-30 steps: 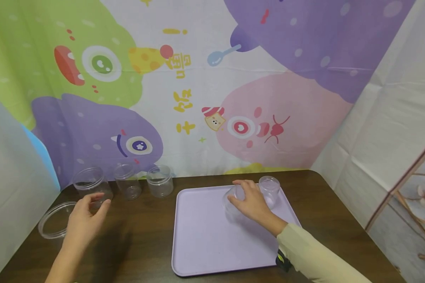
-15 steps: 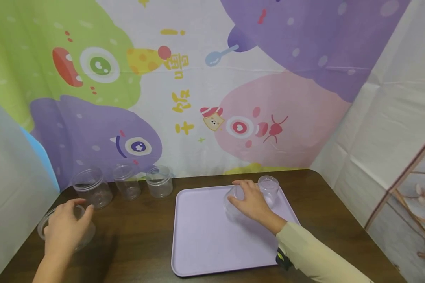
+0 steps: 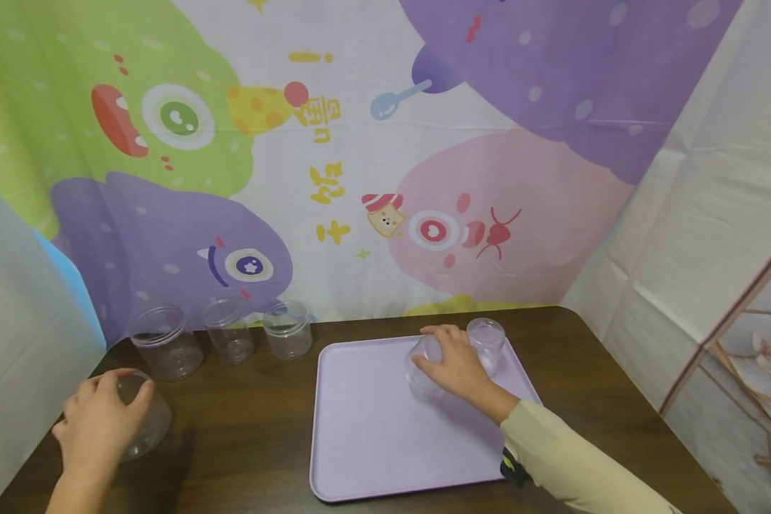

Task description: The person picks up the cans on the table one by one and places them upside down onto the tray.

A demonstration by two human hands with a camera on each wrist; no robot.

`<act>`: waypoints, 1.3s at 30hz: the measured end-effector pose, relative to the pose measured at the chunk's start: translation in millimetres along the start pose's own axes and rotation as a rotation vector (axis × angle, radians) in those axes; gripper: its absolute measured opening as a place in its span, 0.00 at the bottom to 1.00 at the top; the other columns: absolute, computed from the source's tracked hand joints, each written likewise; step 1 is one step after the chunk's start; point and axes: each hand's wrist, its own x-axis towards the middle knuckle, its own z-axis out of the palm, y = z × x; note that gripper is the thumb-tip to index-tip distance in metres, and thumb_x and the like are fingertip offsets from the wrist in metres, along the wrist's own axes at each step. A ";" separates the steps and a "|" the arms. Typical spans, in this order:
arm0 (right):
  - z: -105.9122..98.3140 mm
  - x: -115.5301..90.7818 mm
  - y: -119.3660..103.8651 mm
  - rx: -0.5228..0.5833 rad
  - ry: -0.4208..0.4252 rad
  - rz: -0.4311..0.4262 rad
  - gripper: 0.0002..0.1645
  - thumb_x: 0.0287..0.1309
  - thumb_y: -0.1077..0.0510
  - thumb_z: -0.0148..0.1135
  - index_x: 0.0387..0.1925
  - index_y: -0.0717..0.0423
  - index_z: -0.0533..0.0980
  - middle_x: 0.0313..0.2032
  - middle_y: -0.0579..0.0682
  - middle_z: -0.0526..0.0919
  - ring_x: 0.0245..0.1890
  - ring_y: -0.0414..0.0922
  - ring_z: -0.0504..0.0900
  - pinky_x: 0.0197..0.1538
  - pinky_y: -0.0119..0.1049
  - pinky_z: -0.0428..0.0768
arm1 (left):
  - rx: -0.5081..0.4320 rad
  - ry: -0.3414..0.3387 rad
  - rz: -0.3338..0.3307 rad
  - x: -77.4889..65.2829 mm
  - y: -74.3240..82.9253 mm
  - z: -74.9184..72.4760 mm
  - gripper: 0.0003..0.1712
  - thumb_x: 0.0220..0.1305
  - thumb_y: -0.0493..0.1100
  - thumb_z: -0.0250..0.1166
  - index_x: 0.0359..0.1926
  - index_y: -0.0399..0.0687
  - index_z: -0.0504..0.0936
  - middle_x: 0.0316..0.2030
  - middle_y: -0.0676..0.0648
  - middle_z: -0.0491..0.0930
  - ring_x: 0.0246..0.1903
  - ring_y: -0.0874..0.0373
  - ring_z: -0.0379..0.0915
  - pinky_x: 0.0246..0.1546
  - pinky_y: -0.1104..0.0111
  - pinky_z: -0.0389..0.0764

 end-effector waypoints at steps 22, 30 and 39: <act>2.4 6.3 0.7 -0.046 -0.042 0.016 0.29 0.50 0.45 0.63 0.54 0.49 0.73 0.54 0.56 0.73 0.57 0.56 0.68 0.55 0.55 0.68 | 0.032 -0.086 0.015 14.8 -16.0 0.7 0.47 0.64 0.72 0.40 0.68 0.41 0.52 0.64 0.19 0.42 0.61 0.19 0.37 0.44 0.25 0.53; 7.4 7.9 3.1 -0.092 -0.047 0.012 0.28 0.50 0.45 0.63 0.54 0.48 0.73 0.53 0.55 0.73 0.57 0.56 0.68 0.54 0.55 0.68 | 0.037 -0.127 0.003 17.5 -20.7 3.3 0.49 0.62 0.73 0.40 0.68 0.39 0.51 0.65 0.20 0.38 0.62 0.17 0.33 0.44 0.23 0.51; 8.6 10.1 3.3 -0.127 -0.061 -0.018 0.28 0.50 0.45 0.62 0.53 0.49 0.74 0.53 0.56 0.73 0.56 0.56 0.69 0.51 0.56 0.69 | 0.051 -0.174 -0.008 19.0 -22.2 3.7 0.50 0.61 0.74 0.40 0.68 0.38 0.51 0.63 0.18 0.38 0.60 0.15 0.34 0.44 0.22 0.50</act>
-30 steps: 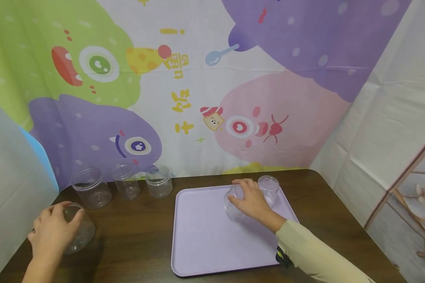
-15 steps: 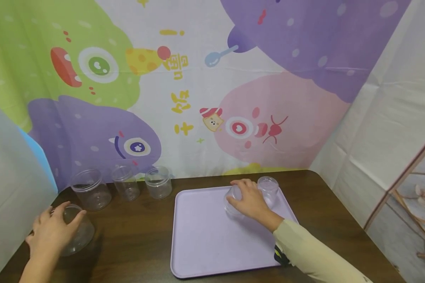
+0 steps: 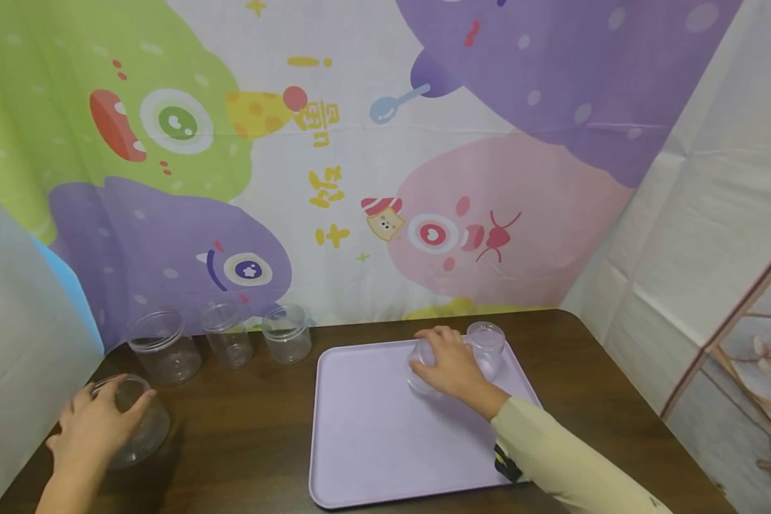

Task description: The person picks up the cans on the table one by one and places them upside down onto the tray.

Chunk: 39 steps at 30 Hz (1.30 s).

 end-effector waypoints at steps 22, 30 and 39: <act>4.2 5.8 0.7 -0.057 -0.071 0.001 0.28 0.51 0.44 0.62 0.54 0.48 0.73 0.56 0.57 0.72 0.59 0.55 0.67 0.52 0.56 0.69 | 0.034 -0.005 0.006 4.3 -2.0 -0.2 0.53 0.60 0.76 0.40 0.69 0.37 0.49 0.64 0.18 0.34 0.60 0.15 0.31 0.44 0.23 0.51; 4.9 7.6 -1.7 -0.075 -0.084 -0.010 0.28 0.51 0.43 0.62 0.53 0.47 0.73 0.56 0.58 0.71 0.60 0.55 0.67 0.54 0.57 0.68 | 0.027 -0.032 0.004 10.9 -3.8 2.4 0.56 0.58 0.78 0.40 0.69 0.38 0.47 0.63 0.18 0.33 0.60 0.14 0.27 0.44 0.22 0.48; 11.7 11.1 1.5 -0.098 -0.081 -0.024 0.27 0.51 0.44 0.61 0.53 0.47 0.73 0.55 0.57 0.72 0.58 0.54 0.68 0.51 0.55 0.69 | 0.022 -0.032 0.014 13.1 -3.2 2.6 0.54 0.59 0.76 0.40 0.69 0.39 0.48 0.63 0.17 0.34 0.60 0.14 0.26 0.44 0.22 0.46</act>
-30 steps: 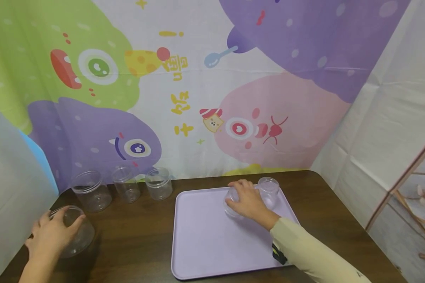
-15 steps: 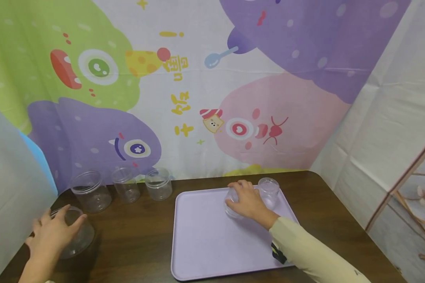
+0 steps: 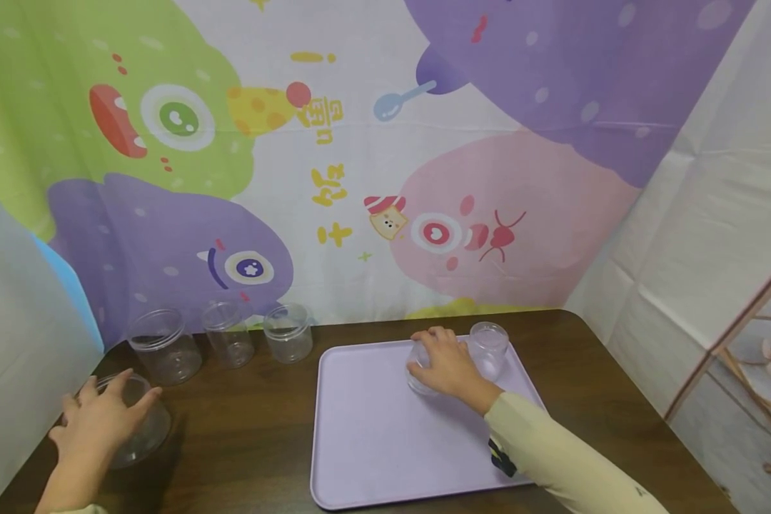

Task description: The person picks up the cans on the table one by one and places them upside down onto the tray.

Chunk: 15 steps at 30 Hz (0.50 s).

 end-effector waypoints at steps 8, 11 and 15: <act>3.2 0.5 0.4 -0.013 0.025 -0.032 0.27 0.49 0.45 0.61 0.51 0.51 0.73 0.52 0.58 0.73 0.56 0.56 0.69 0.49 0.55 0.70 | 0.014 0.012 -0.008 2.4 -0.6 -0.2 0.53 0.60 0.76 0.40 0.69 0.39 0.48 0.63 0.17 0.35 0.60 0.15 0.29 0.43 0.23 0.50; 3.4 1.5 1.1 -0.017 0.011 -0.022 0.28 0.50 0.45 0.61 0.52 0.50 0.73 0.53 0.58 0.73 0.57 0.56 0.69 0.49 0.56 0.70 | 0.016 0.009 -0.008 3.4 -2.1 0.9 0.54 0.59 0.76 0.40 0.70 0.39 0.47 0.63 0.17 0.35 0.60 0.15 0.29 0.44 0.23 0.50; 4.5 4.5 2.8 -0.026 -0.023 0.001 0.28 0.52 0.43 0.61 0.54 0.49 0.72 0.56 0.57 0.72 0.59 0.55 0.67 0.51 0.56 0.69 | 0.019 0.016 -0.009 4.0 -3.1 1.3 0.54 0.59 0.76 0.41 0.70 0.40 0.47 0.63 0.17 0.36 0.59 0.15 0.30 0.44 0.23 0.51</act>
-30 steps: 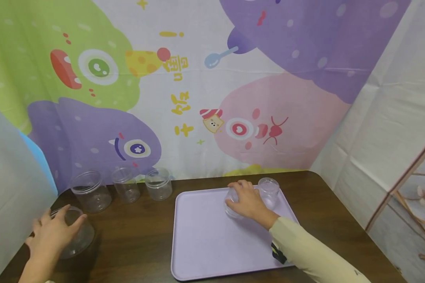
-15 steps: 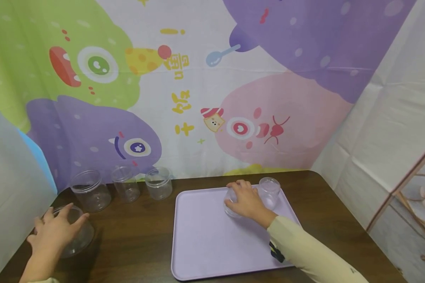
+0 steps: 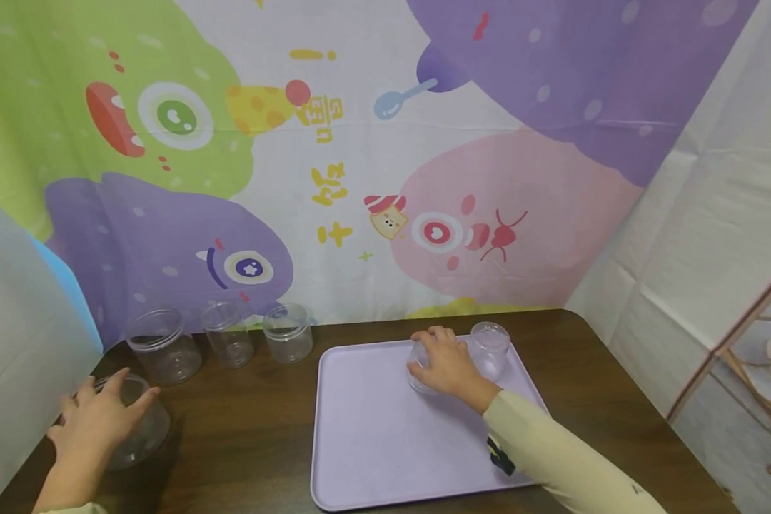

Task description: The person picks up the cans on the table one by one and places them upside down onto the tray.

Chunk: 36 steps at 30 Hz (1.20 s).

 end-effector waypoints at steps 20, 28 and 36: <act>4.8 -0.2 -2.5 -0.046 -0.028 -0.042 0.29 0.53 0.44 0.59 0.56 0.48 0.72 0.58 0.58 0.70 0.61 0.55 0.66 0.52 0.56 0.69 | 0.046 -0.056 -0.013 8.3 -7.9 -2.7 0.61 0.53 0.82 0.40 0.71 0.40 0.42 0.62 0.17 0.37 0.58 0.16 0.35 0.43 0.24 0.53; 8.0 -2.8 -5.1 -0.045 -0.016 -0.054 0.29 0.52 0.43 0.60 0.56 0.48 0.72 0.59 0.58 0.70 0.61 0.55 0.66 0.53 0.57 0.67 | 0.055 -0.077 -0.024 7.2 -6.2 -6.0 0.61 0.54 0.81 0.40 0.70 0.37 0.42 0.61 0.16 0.38 0.57 0.15 0.37 0.44 0.24 0.55; 11.1 -3.5 -4.9 -0.067 -0.018 -0.044 0.31 0.52 0.42 0.60 0.58 0.46 0.71 0.60 0.57 0.70 0.62 0.54 0.66 0.53 0.55 0.67 | 0.041 -0.114 -0.029 7.8 -4.1 -10.2 0.61 0.55 0.80 0.41 0.70 0.36 0.42 0.61 0.16 0.38 0.56 0.14 0.39 0.45 0.25 0.56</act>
